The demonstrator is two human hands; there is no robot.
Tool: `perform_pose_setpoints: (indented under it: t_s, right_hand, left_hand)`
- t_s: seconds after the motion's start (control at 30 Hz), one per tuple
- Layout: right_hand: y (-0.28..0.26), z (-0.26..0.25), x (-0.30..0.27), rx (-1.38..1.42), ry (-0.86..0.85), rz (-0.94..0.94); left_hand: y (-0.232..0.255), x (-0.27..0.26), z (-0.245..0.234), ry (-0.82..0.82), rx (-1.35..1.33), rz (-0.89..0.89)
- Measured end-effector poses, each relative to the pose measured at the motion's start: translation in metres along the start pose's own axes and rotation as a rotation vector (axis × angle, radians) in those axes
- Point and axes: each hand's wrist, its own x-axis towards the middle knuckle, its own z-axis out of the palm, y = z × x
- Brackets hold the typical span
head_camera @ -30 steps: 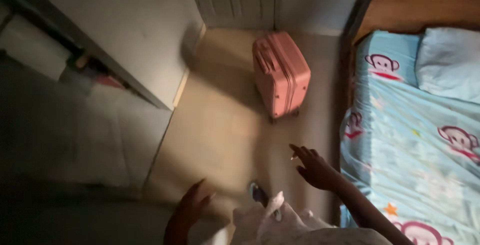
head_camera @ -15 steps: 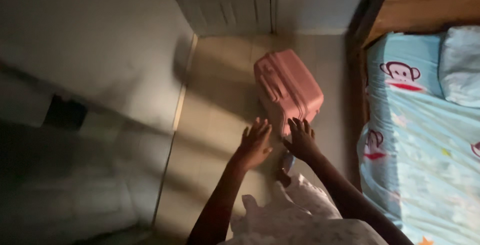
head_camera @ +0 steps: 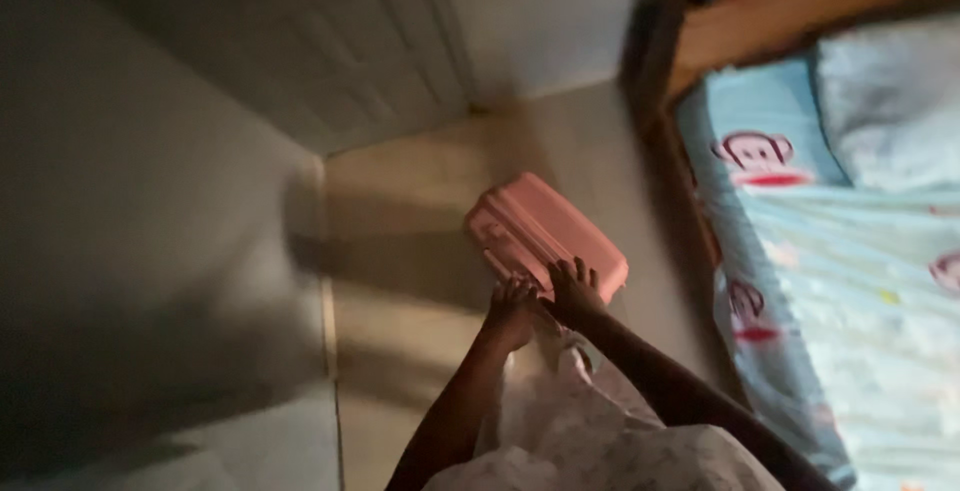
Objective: The person moves a pink suitcase from the floor to a wooden cabinet, opens it, and removes a red garment. The person then folds the garment and places it into a closet.
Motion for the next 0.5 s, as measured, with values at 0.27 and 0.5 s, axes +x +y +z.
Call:
perform_pose_setpoints:
  t_s: [0.27,0.5]
  right_hand:
    - [-0.001,0.050,0.035,0.254,-0.155,0.285]
    - [-0.040,0.088,0.066,0.317,0.000,0.423]
  left_hand:
    - [-0.057,0.057,-0.005,-0.414,-0.005,0.079]
    - [-0.139,0.113,0.004,-0.518,0.200,0.393]
